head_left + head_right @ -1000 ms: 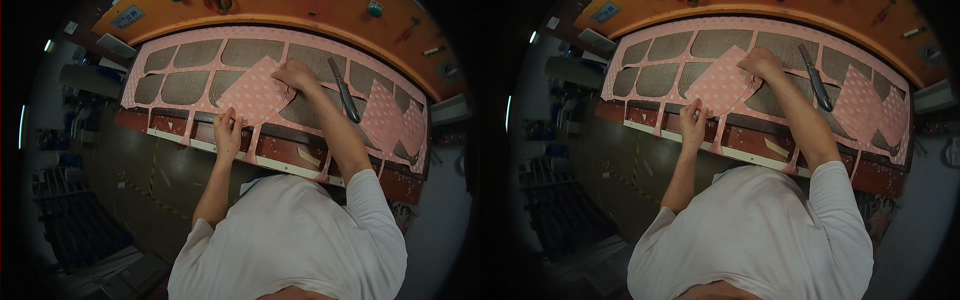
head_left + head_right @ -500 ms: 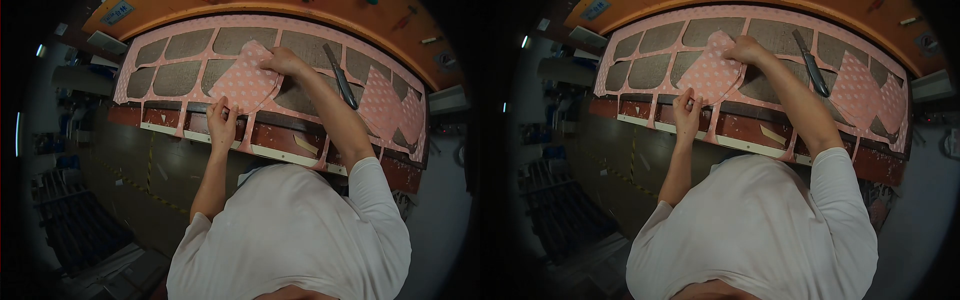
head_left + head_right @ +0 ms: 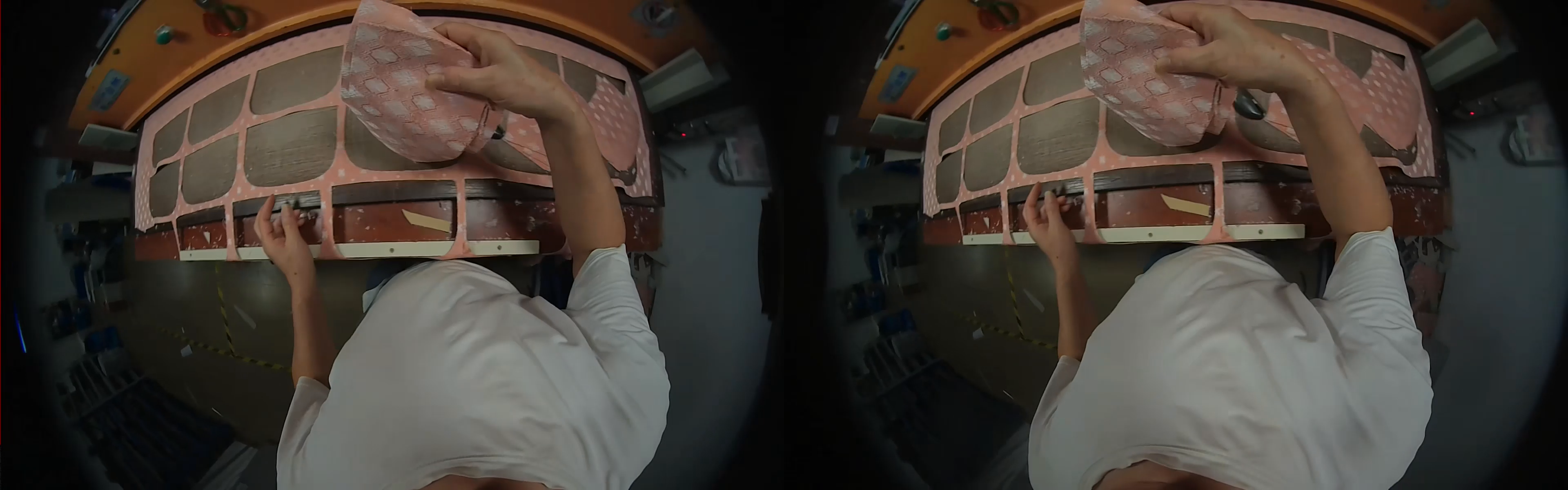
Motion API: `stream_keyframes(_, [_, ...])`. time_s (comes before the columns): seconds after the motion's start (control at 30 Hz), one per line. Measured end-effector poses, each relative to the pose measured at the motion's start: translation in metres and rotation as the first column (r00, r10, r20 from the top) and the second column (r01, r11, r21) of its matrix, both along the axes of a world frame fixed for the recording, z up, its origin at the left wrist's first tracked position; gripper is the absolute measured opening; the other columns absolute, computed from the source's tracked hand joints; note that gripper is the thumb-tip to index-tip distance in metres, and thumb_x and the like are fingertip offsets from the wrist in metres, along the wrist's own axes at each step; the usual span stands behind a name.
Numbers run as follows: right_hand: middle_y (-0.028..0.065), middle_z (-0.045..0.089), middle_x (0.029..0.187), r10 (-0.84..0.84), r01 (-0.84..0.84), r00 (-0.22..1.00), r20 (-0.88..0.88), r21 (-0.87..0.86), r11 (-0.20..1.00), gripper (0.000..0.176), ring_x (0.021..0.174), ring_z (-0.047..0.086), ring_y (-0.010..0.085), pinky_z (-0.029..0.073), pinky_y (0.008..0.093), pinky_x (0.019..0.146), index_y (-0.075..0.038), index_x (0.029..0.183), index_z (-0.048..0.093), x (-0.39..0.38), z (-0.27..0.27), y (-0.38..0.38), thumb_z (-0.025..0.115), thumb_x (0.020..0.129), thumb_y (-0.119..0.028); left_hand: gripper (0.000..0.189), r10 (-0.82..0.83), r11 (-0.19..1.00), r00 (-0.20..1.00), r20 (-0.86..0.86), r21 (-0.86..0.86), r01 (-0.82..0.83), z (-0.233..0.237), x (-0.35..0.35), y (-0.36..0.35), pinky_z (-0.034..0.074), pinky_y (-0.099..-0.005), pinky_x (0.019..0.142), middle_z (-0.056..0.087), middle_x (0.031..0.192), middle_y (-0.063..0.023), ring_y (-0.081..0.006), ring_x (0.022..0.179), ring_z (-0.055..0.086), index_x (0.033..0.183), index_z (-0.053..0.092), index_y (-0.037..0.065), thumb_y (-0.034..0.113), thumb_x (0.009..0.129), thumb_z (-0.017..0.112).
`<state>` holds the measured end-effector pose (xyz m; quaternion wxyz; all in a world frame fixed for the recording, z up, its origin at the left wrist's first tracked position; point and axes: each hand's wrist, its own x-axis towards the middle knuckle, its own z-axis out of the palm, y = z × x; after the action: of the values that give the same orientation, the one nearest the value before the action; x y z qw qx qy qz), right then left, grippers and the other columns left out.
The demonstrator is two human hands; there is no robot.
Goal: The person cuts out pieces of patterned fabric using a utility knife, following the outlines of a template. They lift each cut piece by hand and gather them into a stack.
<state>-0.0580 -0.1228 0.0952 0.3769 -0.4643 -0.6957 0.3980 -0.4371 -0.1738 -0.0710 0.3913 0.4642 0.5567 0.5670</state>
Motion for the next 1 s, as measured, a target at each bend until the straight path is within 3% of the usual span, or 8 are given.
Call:
stream_keyframes(0.17, [0.0054, 0.066, 0.12, -0.156, 0.104, 0.974, -0.161, -0.293, 0.951, 0.063, 0.105, 0.062, 0.0088, 0.05, 0.0243, 0.093, 0.001, 0.14, 0.052, 0.125, 0.013, -0.054, 0.076, 0.085, -0.018, 0.033, -0.104, 0.987, 0.994, -0.02, 0.124, 0.106, 0.005, 0.031, -0.015, 0.056, -0.0266, 0.084, 0.04, 0.133, -0.0087, -0.0095, 0.093, 0.061, 0.133, 0.052, -0.004, 0.005, 0.102, 0.055])
stream_keyframes(0.33, [0.01, 0.065, 0.125, -0.222, 0.116, 0.925, -0.307, -0.328, 0.937, 0.069, 0.11, 0.064, 0.0146, 0.049, 0.0298, 0.1, 0.006, 0.14, 0.048, 0.196, 0.006, -0.076, 0.075, 0.082, -0.02, 0.033, -0.185, 0.967, 0.976, -0.11, 0.154, 0.201, 0.023, 0.068, -0.021, 0.055, -0.0248, 0.082, 0.039, 0.14, -0.009, -0.0092, 0.095, 0.06, 0.134, 0.052, -0.004, 0.001, 0.101, 0.055])
stream_keyframes(0.43, [0.0087, 0.068, 0.116, -0.292, 0.198, 0.861, -0.417, -0.256, 0.946, 0.062, 0.099, 0.067, 0.0128, 0.053, 0.0269, 0.092, 0.007, 0.136, 0.053, 0.197, 0.012, -0.088, 0.074, 0.085, -0.022, 0.035, -0.25, 0.952, 0.957, -0.144, 0.146, 0.271, 0.034, 0.081, -0.024, 0.054, -0.0238, 0.082, 0.039, 0.141, -0.0102, -0.0096, 0.096, 0.06, 0.134, 0.053, -0.004, -0.001, 0.099, 0.056])
stream_keyframes(0.53, [0.009, 0.069, 0.117, -0.345, 0.228, 0.863, -0.369, -0.325, 0.918, 0.061, 0.1, 0.067, 0.0116, 0.053, 0.0271, 0.092, 0.005, 0.137, 0.053, 0.223, 0.0, -0.079, 0.073, 0.086, -0.021, 0.037, -0.327, 0.913, 0.931, -0.16, 0.201, 0.355, 0.024, 0.089, -0.021, 0.054, -0.0244, 0.083, 0.039, 0.141, -0.0116, -0.0102, 0.096, 0.059, 0.134, 0.053, -0.004, -0.003, 0.098, 0.058])
stream_keyframes(0.63, [0.0026, 0.068, 0.1, -0.4, 0.417, 0.908, 0.129, -0.398, 0.818, 0.043, 0.087, 0.063, 0.01, 0.052, 0.0281, 0.082, 0.0, 0.125, 0.062, 0.247, -0.04, -0.052, 0.073, 0.088, -0.02, 0.037, -0.386, 0.892, 0.913, -0.133, 0.197, 0.406, 0.016, 0.104, -0.023, 0.053, -0.0243, 0.084, 0.041, 0.139, -0.0127, -0.012, 0.097, 0.06, 0.132, 0.055, -0.004, -0.003, 0.096, 0.06])
stream_keyframes(0.73, [0.0017, 0.064, 0.089, -0.326, 0.516, 0.724, 0.608, -0.164, 0.841, 0.032, 0.081, 0.059, 0.0119, 0.049, 0.0303, 0.074, -0.001, 0.114, 0.066, 0.285, -0.11, -0.025, 0.074, 0.087, -0.016, 0.035, -0.431, 0.861, 0.88, -0.198, 0.201, 0.467, 0.019, 0.126, -0.033, 0.054, -0.0252, 0.082, 0.046, 0.135, -0.014, -0.0135, 0.095, 0.062, 0.128, 0.059, -0.002, -0.004, 0.094, 0.063])
stream_keyframes(0.87, [0.0047, 0.065, 0.093, -0.365, 0.531, 0.746, 0.556, -0.167, 0.831, 0.032, 0.08, 0.059, 0.0143, 0.049, 0.0319, 0.072, -0.001, 0.11, 0.065, 0.269, -0.107, -0.015, 0.074, 0.083, -0.017, 0.027, -0.438, 0.841, 0.835, -0.332, 0.177, 0.512, 0.036, 0.144, -0.055, 0.055, -0.0264, 0.079, 0.054, 0.128, -0.0143, -0.0145, 0.093, 0.064, 0.119, 0.064, -0.002, -0.003, 0.092, 0.066])
stream_keyframes(1.0, [0.003, 0.063, 0.09, -0.175, 0.411, 0.779, 0.602, -0.279, 0.868, 0.042, 0.082, 0.06, 0.0126, 0.05, 0.03, 0.074, 0.0, 0.121, 0.063, 0.266, -0.089, -0.006, 0.074, 0.085, -0.019, 0.022, -0.452, 0.86, 0.839, -0.304, 0.1, 0.5, 0.034, 0.17, -0.089, 0.055, -0.0259, 0.079, 0.057, 0.123, -0.0134, -0.0147, 0.094, 0.064, 0.115, 0.065, -0.003, -0.002, 0.093, 0.065])
